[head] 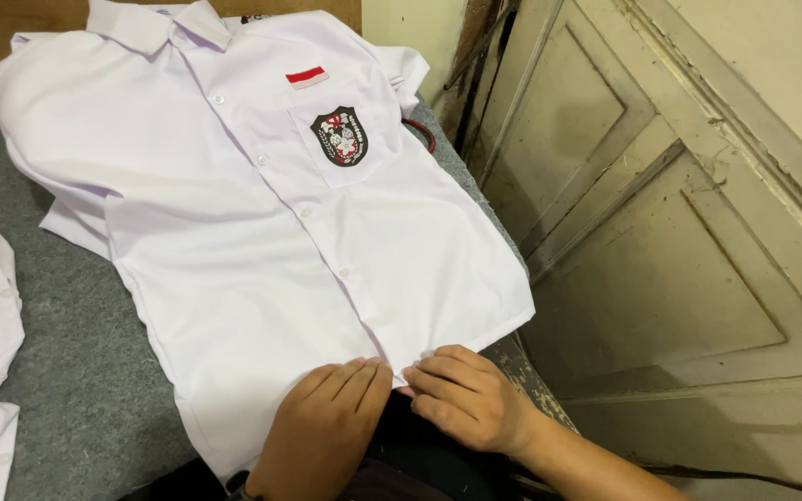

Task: Trimming loose threads from white shirts with scissors and folding them neatly for packing.

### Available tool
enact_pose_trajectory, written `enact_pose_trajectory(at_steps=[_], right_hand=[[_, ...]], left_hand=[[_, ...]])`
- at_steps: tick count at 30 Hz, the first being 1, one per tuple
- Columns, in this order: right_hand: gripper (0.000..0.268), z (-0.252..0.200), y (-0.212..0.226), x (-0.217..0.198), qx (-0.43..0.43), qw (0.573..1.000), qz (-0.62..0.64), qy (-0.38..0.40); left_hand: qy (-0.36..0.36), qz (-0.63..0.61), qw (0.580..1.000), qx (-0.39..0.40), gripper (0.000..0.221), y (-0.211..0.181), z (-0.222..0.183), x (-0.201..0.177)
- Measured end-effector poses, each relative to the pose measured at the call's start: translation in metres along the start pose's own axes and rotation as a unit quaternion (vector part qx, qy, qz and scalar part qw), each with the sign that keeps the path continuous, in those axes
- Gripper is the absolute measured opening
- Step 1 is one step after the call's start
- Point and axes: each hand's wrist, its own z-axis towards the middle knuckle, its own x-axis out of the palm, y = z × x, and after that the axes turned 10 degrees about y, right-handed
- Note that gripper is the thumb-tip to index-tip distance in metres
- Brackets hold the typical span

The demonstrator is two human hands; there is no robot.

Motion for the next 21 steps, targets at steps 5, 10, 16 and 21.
enact_pose_trajectory(at_steps=[5,10,16,21], right_hand=[[0.021,0.007,-0.005,-0.006,-0.004,1.0,-0.005,-0.001],[0.011,-0.003,-0.008,0.0,0.035,0.999,-0.001,0.013],[0.02,0.005,-0.006,-0.001,0.004,0.997,-0.026,0.079],[0.012,0.001,-0.005,0.001,0.019,0.998,-0.001,0.064]], left_hand=[[0.114,0.088,0.981,-0.133,0.034,0.007,-0.043,-0.004],[0.039,-0.002,0.985,-0.166,0.037,0.034,-0.081,-0.047],[0.145,-0.128,0.981,-0.023,0.04,0.029,-0.123,0.0],[-0.013,-0.091,0.993,0.074,0.01,0.031,-0.073,-0.025]])
